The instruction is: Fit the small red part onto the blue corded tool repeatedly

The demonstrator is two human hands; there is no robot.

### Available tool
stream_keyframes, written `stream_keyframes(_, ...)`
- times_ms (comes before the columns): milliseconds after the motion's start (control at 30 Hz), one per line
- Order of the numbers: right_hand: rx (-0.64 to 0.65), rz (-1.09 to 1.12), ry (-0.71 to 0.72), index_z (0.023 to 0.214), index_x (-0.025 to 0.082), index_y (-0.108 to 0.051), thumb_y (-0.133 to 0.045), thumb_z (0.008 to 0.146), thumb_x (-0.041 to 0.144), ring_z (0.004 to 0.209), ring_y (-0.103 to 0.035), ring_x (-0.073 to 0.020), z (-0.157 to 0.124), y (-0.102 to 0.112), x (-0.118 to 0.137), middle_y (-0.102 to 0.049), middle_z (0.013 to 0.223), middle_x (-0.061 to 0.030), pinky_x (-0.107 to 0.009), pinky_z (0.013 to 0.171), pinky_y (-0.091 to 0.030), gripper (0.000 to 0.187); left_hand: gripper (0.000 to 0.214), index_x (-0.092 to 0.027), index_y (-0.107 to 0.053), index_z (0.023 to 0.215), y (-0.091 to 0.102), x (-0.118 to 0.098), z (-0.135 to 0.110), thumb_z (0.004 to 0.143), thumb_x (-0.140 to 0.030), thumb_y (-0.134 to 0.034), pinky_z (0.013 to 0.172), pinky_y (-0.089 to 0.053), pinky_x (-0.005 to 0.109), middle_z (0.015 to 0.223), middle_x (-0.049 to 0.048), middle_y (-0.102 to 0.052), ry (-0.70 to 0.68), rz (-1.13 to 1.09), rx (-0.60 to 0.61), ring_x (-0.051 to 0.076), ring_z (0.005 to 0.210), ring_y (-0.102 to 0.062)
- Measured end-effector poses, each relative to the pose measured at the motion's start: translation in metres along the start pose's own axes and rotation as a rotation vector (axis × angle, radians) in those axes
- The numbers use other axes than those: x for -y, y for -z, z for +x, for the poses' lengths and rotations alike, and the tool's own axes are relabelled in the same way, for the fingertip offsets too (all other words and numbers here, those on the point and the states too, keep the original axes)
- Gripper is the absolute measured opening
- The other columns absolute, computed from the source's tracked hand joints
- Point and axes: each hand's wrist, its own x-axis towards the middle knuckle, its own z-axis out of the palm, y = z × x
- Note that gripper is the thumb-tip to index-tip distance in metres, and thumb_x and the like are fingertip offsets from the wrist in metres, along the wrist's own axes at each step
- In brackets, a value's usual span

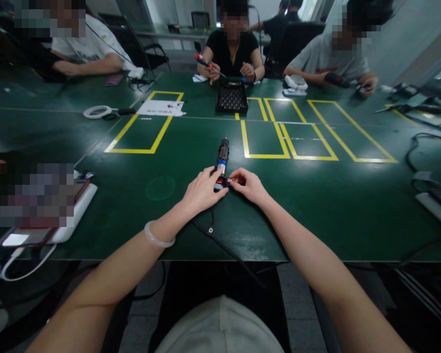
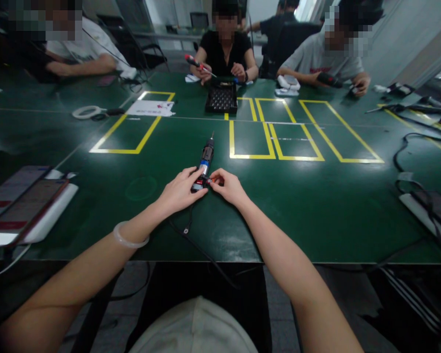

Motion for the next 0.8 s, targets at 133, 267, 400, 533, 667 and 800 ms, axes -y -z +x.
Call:
stream_keyframes(133,0.021,-0.004,0.013,0.092,0.019,-0.063,-0.068,0.080,0.031,0.071,-0.061,-0.0145,-0.001,0.000,0.001,-0.068,0.083,-0.0013,-0.030,0.073,-0.050,0.018,0.070,-0.023,-0.041,0.155,-0.001,0.001,-0.003,0.092,-0.049,-0.059,0.097,-0.052,0.045,0.154,0.0134,-0.040,0.012,-0.013,-0.036,0.036,0.128,-0.053)
stream_keyframes(267,0.022,0.035,0.016,0.092,0.019,-0.064,-0.068,0.082,0.033,0.073,-0.063,-0.0147,0.000,0.000,0.000,-0.070,0.082,-0.0017,-0.029,0.073,-0.052,0.018,0.055,-0.021,-0.054,0.142,-0.006,0.003,-0.004,0.091,-0.039,-0.063,0.101,-0.050,0.046,0.149,0.0119,-0.047,-0.085,-0.022,-0.160,0.033,0.126,-0.053)
stream_keyframes(400,0.023,0.139,-0.012,0.093,0.019,-0.064,-0.069,0.085,0.039,0.075,-0.067,-0.0162,0.001,-0.001,-0.003,-0.073,0.085,-0.0034,-0.031,0.075,-0.053,0.022,0.029,-0.020,-0.065,0.122,-0.009,0.007,-0.003,0.095,-0.031,-0.059,0.104,-0.047,0.043,0.135,0.0101,-0.058,-0.202,-0.117,-0.221,0.028,0.122,-0.055)
stream_keyframes(533,0.078,0.220,-0.029,0.091,0.019,-0.064,-0.065,0.090,0.043,0.077,-0.070,-0.0169,0.001,-0.003,-0.004,-0.074,0.081,-0.0034,-0.031,0.077,-0.054,0.024,0.017,-0.020,-0.067,0.106,-0.009,0.009,0.000,0.098,-0.030,-0.055,0.103,-0.045,0.043,0.128,0.0086,-0.061,-0.213,-0.216,-0.225,0.026,0.117,-0.056)
stream_keyframes(667,0.099,0.239,-0.052,0.092,0.018,-0.064,-0.062,0.091,0.044,0.075,-0.069,-0.0162,0.001,-0.002,-0.002,-0.075,0.079,-0.0038,-0.031,0.077,-0.053,0.026,0.018,-0.019,-0.066,0.102,-0.009,0.013,0.003,0.100,-0.031,-0.052,0.107,-0.042,0.043,0.129,0.0092,-0.061,-0.200,-0.276,-0.202,0.026,0.121,-0.054)
stream_keyframes(800,0.113,0.252,-0.042,0.091,0.018,-0.064,-0.062,0.090,0.042,0.076,-0.068,-0.0158,0.001,0.000,0.001,-0.074,0.081,-0.0037,-0.030,0.077,-0.052,0.024,0.019,-0.018,-0.066,0.104,-0.011,0.015,0.005,0.099,-0.030,-0.052,0.108,-0.041,0.044,0.129,0.0098,-0.060,-0.214,-0.299,-0.195,0.026,0.122,-0.053)
